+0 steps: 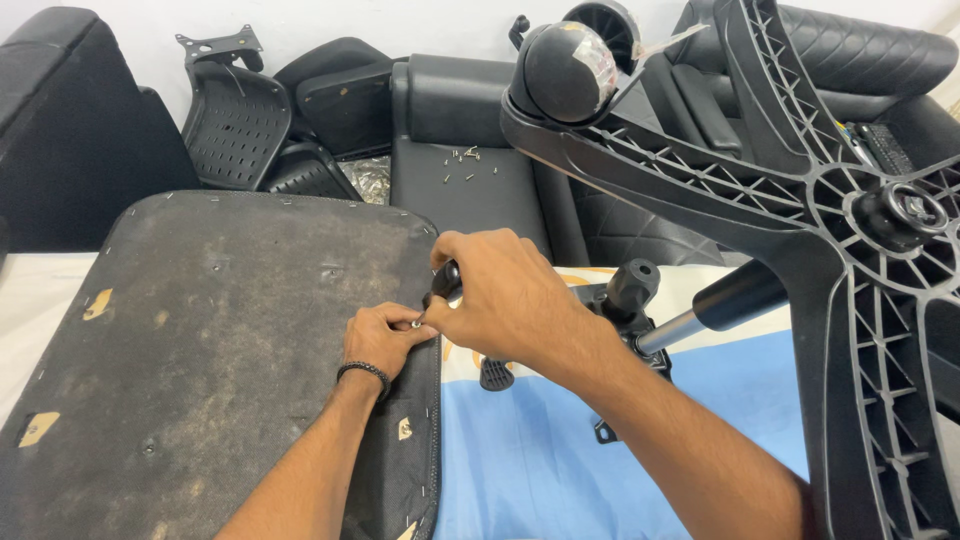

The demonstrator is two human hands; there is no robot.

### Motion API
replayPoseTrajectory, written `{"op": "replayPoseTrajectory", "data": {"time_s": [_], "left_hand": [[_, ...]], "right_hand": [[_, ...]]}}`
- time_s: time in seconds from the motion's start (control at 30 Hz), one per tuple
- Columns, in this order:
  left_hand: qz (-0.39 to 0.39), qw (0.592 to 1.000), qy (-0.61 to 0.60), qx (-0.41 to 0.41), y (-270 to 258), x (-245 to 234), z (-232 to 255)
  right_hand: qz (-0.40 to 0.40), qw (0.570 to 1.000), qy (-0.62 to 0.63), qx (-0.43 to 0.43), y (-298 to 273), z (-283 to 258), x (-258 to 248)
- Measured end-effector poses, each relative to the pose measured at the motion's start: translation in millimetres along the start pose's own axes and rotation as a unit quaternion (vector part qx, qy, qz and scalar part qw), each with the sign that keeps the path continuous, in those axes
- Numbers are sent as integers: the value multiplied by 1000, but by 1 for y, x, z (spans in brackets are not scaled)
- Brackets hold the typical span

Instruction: The person uses a screwdriver to tighten screws into the underside of an office chair seat. The seat is placed on a protective sheet, and the person systematically secures multiple screws along the edges.

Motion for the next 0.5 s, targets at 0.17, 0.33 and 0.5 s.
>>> {"op": "replayPoseTrajectory", "data": {"time_s": [0.17, 0.33, 0.5], "left_hand": [[5, 1000, 17, -9, 1, -1, -2], [3, 1000, 14, -10, 2, 0, -4], [12, 1000, 13, 7, 2, 0, -3]], "right_hand": [[-5, 999, -15, -31, -1, -5, 6], [-40, 999, 22, -28, -2, -9, 9], [-84, 995, 38, 30, 0, -3, 10]]}}
Point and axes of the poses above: each hand's wrist, its own y-axis towards the middle knuckle, its own x-axis out of the palm, z = x × y, the point moved 9 cm from there along y, towards the middle knuckle, and after that the axes turned 14 degrees about -z, right-handed, at the moved point
